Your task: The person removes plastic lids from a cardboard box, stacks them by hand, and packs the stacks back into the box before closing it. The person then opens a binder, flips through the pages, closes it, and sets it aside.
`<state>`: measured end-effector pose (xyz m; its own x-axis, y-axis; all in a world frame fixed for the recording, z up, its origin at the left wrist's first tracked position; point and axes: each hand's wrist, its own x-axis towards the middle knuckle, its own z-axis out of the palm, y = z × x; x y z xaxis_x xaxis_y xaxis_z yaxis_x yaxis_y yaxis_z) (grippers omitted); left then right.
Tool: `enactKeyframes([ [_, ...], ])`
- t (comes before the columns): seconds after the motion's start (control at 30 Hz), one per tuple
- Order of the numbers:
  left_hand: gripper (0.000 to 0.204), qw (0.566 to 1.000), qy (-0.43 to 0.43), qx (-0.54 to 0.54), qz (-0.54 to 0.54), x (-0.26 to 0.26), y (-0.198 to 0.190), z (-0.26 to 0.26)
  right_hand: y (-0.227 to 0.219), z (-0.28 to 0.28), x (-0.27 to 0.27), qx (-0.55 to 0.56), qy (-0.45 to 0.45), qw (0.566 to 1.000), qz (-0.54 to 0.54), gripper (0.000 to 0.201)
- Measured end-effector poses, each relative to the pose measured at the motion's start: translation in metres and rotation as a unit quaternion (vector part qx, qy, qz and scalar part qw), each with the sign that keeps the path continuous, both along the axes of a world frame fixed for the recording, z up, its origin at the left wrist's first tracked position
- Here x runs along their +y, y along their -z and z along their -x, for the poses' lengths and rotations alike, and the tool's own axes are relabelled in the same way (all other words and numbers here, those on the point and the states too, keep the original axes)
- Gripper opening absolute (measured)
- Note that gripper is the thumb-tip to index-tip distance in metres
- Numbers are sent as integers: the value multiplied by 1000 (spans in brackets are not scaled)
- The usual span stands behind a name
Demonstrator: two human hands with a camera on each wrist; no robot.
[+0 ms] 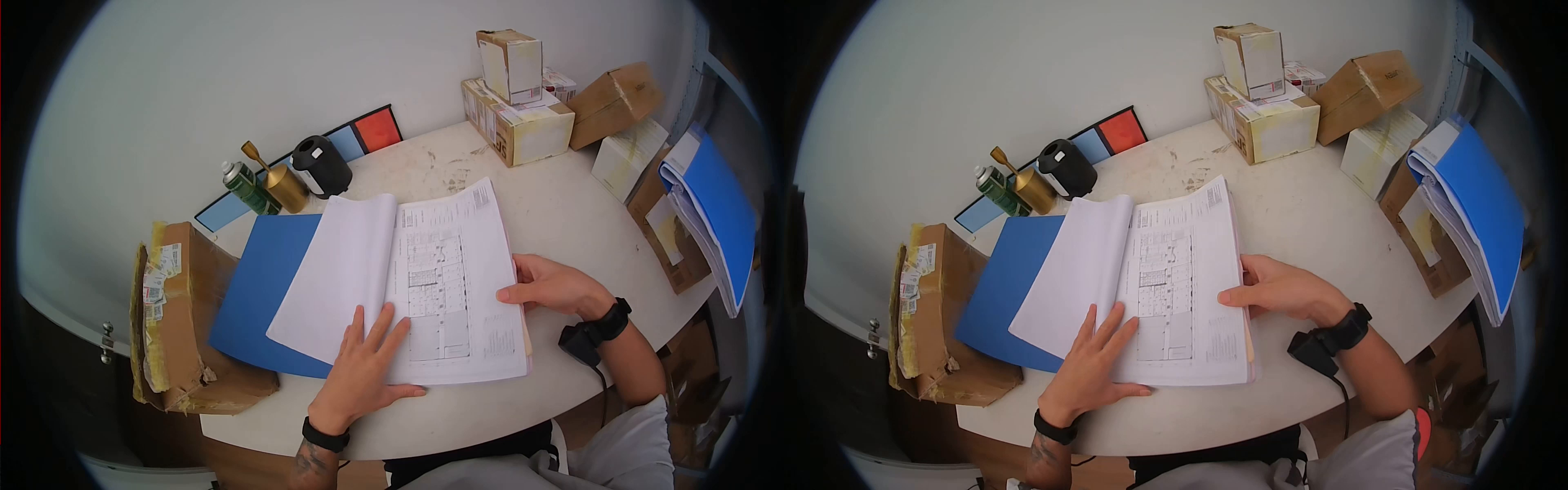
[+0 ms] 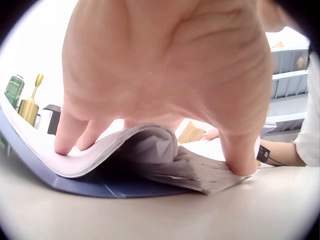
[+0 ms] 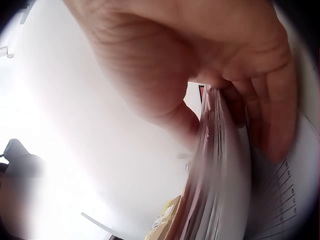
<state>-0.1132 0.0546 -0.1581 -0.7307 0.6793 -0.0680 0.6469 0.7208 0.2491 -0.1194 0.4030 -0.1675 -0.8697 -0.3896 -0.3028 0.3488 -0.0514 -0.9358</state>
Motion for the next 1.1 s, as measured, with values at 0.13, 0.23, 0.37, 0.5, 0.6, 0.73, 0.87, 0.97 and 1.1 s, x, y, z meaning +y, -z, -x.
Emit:
enactKeyframes([
  [0.13, 111, 999, -22, -19, -31, 6, -2, -5, 8, -5, 2, -57, 0, 994, 97, 59],
  [0.23, 106, 998, -35, -37, -35, 11, -9, -8, 12, -5, 0, -65, 1, 992, 109, 63],
  [0.37, 96, 995, -36, -72, -63, 3, -14, 3, 20, -6, -12, 52, 51, 995, 64, 61],
  [0.5, 63, 991, -63, -35, -113, 8, -26, -5, 15, -9, -18, 81, 87, 993, 25, 57],
  [0.6, 29, 979, -115, 75, -153, 22, -25, -20, 10, -10, -17, 62, 67, 996, -10, 61],
  [0.73, 10, 859, -421, 137, -257, -4, -20, -14, 12, -11, 0, 49, 7, 997, 53, 69],
  [0.87, 25, 838, -395, 336, -167, -23, -15, -25, 20, -12, 4, 12, -46, 989, 142, 78],
  [0.97, 40, 875, -299, 302, -233, 10, -32, -47, 24, -12, -6, 32, -2, 995, 98, 79],
  [1.1, 54, 987, -28, 113, -109, 48, -41, -32, 24, -15, -18, 79, 62, 994, 37, 77],
])
